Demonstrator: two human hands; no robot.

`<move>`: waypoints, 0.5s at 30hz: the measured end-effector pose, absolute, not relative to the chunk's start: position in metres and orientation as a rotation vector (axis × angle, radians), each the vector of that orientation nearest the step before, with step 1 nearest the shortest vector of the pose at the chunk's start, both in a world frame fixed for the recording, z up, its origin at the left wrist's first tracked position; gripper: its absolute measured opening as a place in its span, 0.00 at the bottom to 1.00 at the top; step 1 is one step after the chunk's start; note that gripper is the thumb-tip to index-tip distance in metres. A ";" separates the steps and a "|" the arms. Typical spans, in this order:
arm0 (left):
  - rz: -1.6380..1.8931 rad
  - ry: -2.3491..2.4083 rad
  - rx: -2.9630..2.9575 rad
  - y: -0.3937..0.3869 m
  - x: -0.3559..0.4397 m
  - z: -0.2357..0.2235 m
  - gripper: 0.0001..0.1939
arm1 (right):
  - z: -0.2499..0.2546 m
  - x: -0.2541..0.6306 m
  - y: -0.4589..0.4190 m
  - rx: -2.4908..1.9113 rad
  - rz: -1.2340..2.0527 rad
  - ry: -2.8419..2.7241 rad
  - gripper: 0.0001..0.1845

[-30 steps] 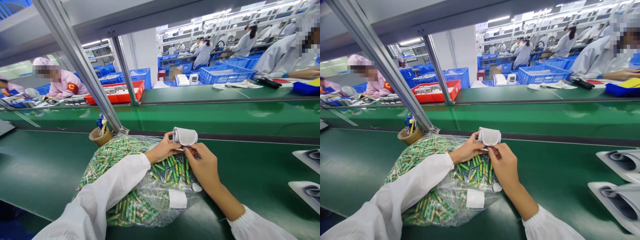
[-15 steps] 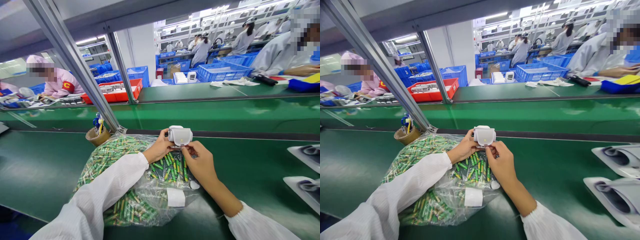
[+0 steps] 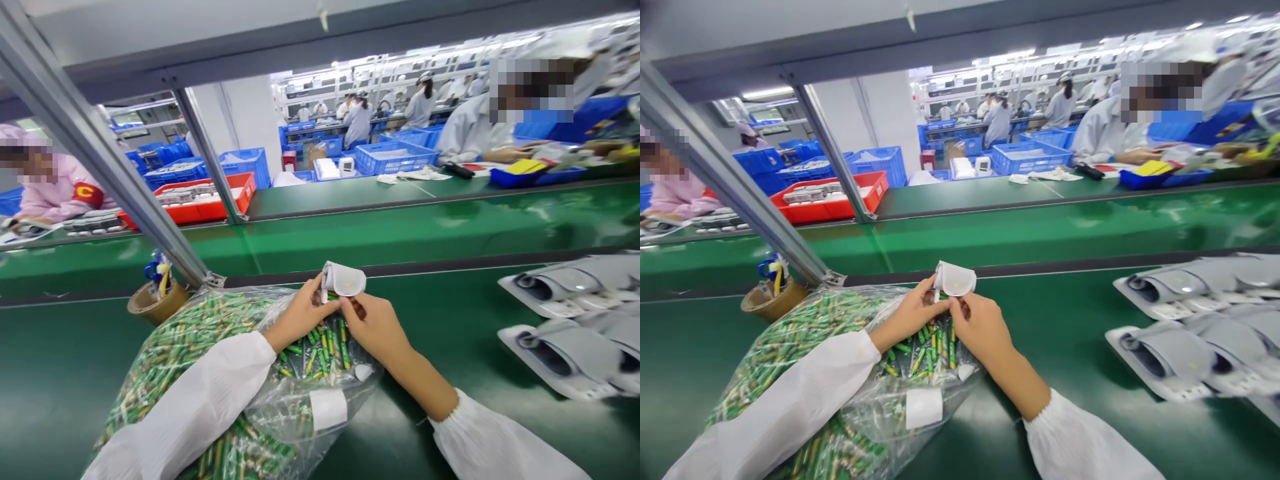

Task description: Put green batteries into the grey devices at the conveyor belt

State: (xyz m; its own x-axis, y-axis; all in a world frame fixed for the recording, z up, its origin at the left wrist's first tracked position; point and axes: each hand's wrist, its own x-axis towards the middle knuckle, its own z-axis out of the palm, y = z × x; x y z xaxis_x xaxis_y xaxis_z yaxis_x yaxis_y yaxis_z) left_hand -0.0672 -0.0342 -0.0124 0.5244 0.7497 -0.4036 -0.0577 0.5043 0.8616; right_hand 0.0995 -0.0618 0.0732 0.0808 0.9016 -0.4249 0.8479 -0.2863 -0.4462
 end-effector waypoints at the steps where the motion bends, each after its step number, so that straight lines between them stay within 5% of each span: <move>1: 0.540 0.871 0.922 -0.033 -0.068 -0.011 0.46 | 0.073 0.099 -0.061 -2.262 0.970 -1.754 0.26; 10: 0.472 0.961 1.055 -0.014 -0.066 -0.020 0.41 | 0.078 0.100 -0.032 -2.550 0.755 -1.504 0.24; 15: 0.439 0.792 1.510 -0.004 -0.070 -0.008 0.22 | 0.083 0.099 -0.023 -2.488 0.581 -1.440 0.49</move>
